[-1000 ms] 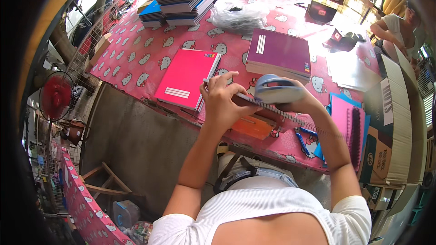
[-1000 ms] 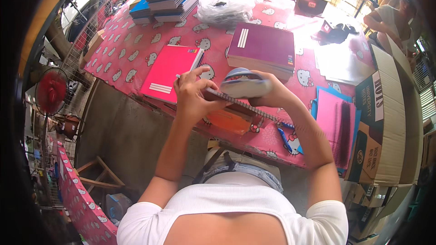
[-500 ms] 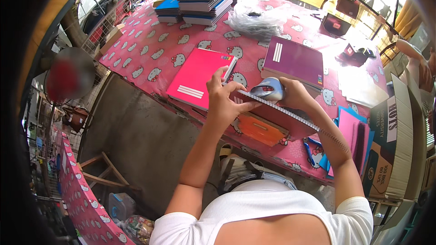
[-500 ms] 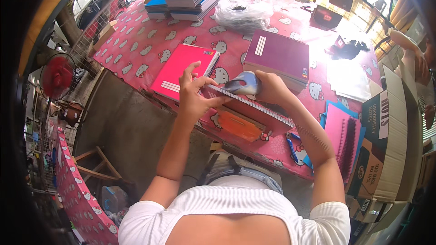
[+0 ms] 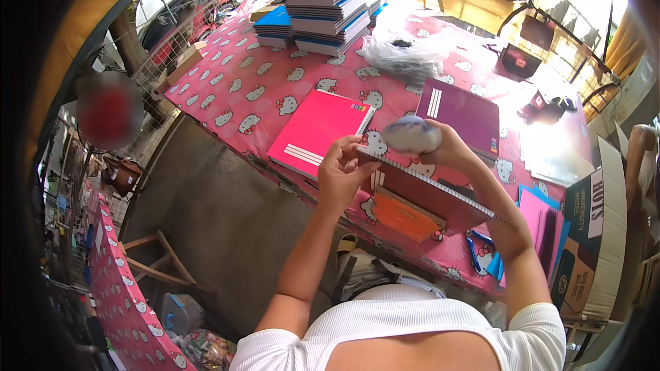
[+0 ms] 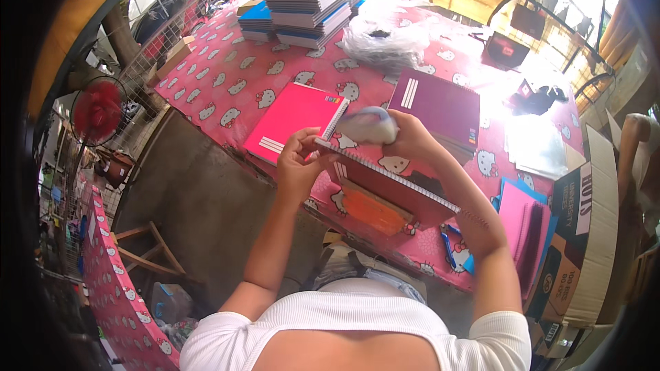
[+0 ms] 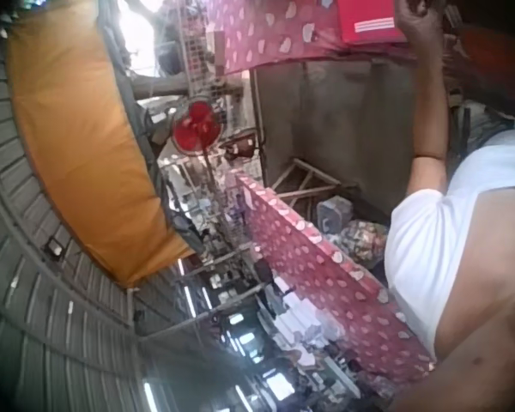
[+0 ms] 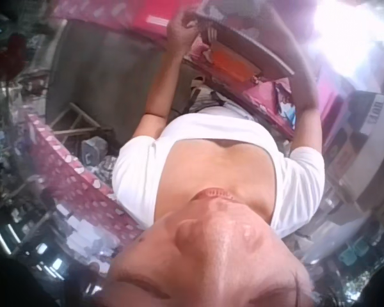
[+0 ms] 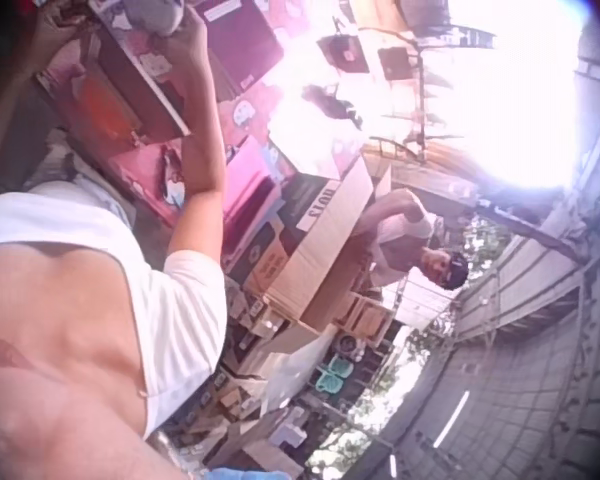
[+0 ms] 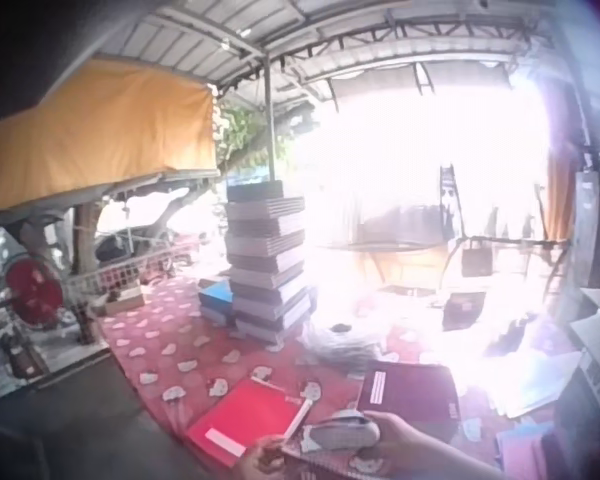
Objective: The person prepares multiple notebooks by cutting a long spiral binder into sections using a blue tool, inserting the binders into the edge of each notebook, and then stacking the completed notebooks on a table.
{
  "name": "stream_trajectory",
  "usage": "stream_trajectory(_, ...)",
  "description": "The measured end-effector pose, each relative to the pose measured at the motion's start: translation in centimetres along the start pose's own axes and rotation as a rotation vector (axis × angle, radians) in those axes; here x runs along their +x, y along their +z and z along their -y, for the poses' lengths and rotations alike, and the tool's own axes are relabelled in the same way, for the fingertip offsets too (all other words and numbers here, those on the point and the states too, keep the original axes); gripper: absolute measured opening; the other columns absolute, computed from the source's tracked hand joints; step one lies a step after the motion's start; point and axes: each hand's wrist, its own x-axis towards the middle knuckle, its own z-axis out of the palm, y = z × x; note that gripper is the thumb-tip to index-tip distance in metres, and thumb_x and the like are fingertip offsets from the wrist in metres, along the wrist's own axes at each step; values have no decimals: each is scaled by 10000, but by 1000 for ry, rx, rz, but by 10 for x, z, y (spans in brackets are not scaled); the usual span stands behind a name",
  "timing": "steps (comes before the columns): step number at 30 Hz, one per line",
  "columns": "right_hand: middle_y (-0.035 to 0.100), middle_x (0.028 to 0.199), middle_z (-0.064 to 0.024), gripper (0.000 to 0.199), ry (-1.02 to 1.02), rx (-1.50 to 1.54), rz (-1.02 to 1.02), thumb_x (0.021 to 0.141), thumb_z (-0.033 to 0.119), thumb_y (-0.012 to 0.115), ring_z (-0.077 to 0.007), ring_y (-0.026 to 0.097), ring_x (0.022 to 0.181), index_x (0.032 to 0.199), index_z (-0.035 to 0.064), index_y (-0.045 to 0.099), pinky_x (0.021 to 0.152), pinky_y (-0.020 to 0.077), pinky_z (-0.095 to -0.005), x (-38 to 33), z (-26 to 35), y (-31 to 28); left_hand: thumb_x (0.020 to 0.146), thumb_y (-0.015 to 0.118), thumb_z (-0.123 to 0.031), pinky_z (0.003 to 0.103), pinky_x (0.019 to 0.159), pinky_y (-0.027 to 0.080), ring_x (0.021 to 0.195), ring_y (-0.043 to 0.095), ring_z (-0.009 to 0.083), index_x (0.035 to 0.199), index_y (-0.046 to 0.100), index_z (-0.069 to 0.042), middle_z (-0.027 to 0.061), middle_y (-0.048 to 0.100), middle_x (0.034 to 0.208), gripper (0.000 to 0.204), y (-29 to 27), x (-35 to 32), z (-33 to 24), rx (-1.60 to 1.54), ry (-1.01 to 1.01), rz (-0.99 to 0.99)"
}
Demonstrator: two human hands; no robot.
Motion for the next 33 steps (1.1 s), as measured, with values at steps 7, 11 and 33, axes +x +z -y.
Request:
stream_trajectory(7, 666, 997, -152, 564, -51, -122, 35, 589, 92, 750, -320, 639, 943, 1127, 67, 582, 800, 516, -388, 11, 14, 20, 759, 718, 79, 270, 823, 531, 909, 650, 124, 1157, 635, 19, 107, 699, 997, 411, -13, -1, 4, -130, -161, -53)
stream_trajectory(11, 631, 924, -148, 449, -36, -605, -208, 611, 107, 758, -335, 645, 858, 1000, 46, 542, 741, 511, -440, -8, -22, 43, 791, 706, 47, 249, 826, 511, 893, 635, 108, 1119, 650, 15, 83, 698, 965, 335, -22, 0, 11, -198, -226, -40)
stream_trajectory(33, 589, 1060, -193, 373, 218, -238, -579, 758, 103, 733, -354, 589, 944, 1080, 7, 572, 801, 480, -383, -281, 50, 64, 798, 716, 31, 276, 778, 535, 909, 645, 159, 875, 607, -8, 144, 671, 1018, 139, 61, 7, -30, -208, 209, 264)
